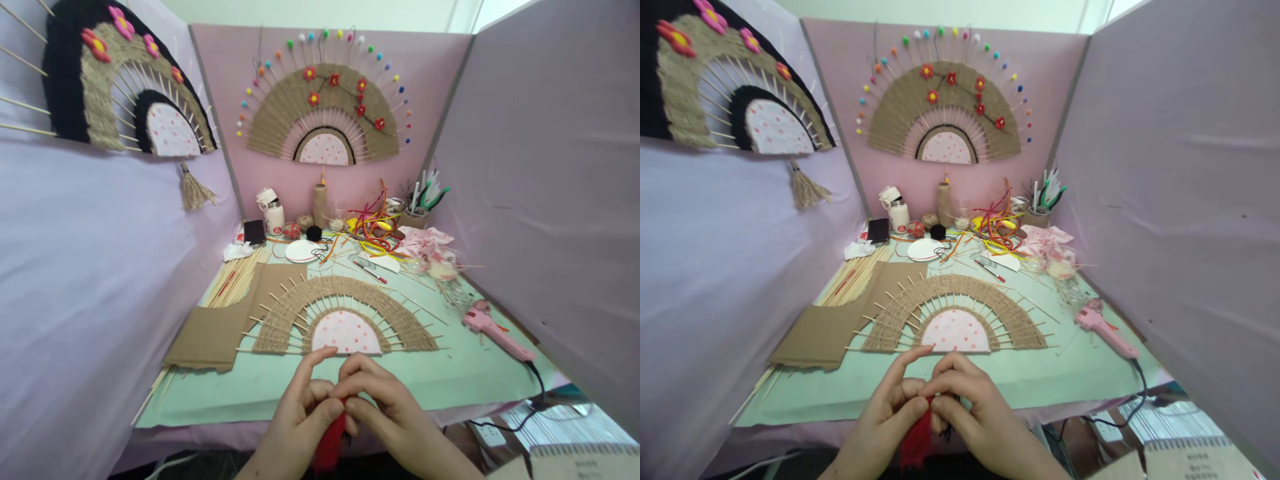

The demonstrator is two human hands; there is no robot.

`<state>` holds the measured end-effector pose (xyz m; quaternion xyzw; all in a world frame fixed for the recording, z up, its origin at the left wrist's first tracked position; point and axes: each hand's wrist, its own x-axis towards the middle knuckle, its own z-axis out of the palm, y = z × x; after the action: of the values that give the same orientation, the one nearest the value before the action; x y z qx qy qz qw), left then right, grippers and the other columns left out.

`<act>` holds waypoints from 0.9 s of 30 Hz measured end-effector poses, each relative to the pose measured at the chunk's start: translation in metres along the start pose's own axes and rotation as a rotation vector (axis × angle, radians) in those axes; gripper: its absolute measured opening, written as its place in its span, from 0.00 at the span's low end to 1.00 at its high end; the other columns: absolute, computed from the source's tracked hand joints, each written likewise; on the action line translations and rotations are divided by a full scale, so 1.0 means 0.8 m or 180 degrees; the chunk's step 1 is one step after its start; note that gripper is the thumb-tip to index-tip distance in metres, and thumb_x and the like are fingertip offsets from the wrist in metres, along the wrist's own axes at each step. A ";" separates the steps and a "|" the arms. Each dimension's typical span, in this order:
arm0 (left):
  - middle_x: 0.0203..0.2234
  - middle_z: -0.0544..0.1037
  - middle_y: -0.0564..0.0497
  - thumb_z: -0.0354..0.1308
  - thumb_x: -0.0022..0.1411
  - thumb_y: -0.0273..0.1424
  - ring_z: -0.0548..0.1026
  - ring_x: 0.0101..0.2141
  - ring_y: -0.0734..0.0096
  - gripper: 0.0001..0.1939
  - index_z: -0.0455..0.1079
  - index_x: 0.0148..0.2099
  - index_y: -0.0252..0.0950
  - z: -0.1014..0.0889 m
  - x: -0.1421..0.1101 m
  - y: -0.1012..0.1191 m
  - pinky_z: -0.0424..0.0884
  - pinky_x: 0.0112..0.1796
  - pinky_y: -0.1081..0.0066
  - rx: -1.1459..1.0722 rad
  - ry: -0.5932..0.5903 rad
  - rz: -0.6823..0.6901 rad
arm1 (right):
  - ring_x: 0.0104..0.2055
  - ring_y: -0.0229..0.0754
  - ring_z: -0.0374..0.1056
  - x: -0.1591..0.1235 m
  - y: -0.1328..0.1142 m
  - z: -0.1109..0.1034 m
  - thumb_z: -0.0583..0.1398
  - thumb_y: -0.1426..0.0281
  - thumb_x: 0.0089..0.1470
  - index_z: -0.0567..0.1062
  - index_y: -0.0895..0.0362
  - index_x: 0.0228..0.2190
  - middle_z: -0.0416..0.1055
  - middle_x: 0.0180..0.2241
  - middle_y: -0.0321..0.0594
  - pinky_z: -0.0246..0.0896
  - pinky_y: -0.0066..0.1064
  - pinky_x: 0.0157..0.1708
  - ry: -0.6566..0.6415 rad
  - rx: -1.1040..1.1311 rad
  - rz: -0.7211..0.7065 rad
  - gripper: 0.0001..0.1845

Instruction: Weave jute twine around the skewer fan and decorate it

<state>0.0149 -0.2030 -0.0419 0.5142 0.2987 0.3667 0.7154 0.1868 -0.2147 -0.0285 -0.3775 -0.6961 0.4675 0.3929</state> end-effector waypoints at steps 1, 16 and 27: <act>0.26 0.74 0.50 0.53 0.62 0.36 0.73 0.29 0.69 0.29 0.49 0.62 0.38 -0.001 0.001 -0.002 0.66 0.36 0.68 -0.0054 -0.0078 0.0003 | 0.34 0.33 0.64 0.000 -0.001 -0.001 0.52 0.71 0.60 0.73 0.53 0.36 0.61 0.36 0.38 0.62 0.29 0.40 0.0012 -0.0054 0.0029 0.10; 0.22 0.60 0.58 0.48 0.63 0.42 0.58 0.21 0.79 0.15 0.60 0.44 0.34 -0.003 0.009 -0.008 0.54 0.23 0.76 0.0781 -0.0211 -0.0260 | 0.36 0.39 0.61 0.002 -0.006 0.002 0.50 0.75 0.60 0.69 0.57 0.36 0.65 0.35 0.41 0.58 0.30 0.35 0.0059 -0.2057 -0.0452 0.08; 0.19 0.56 0.58 0.47 0.64 0.40 0.55 0.21 0.80 0.14 0.63 0.35 0.34 -0.009 0.005 -0.020 0.54 0.24 0.76 0.0369 -0.0334 -0.0466 | 0.36 0.39 0.61 -0.003 -0.005 -0.002 0.49 0.73 0.61 0.69 0.57 0.39 0.65 0.35 0.42 0.58 0.30 0.35 0.0100 -0.2127 -0.0594 0.10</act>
<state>0.0147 -0.1995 -0.0592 0.5501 0.3184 0.2682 0.7240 0.1886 -0.2177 -0.0249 -0.4272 -0.8361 0.1698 0.2994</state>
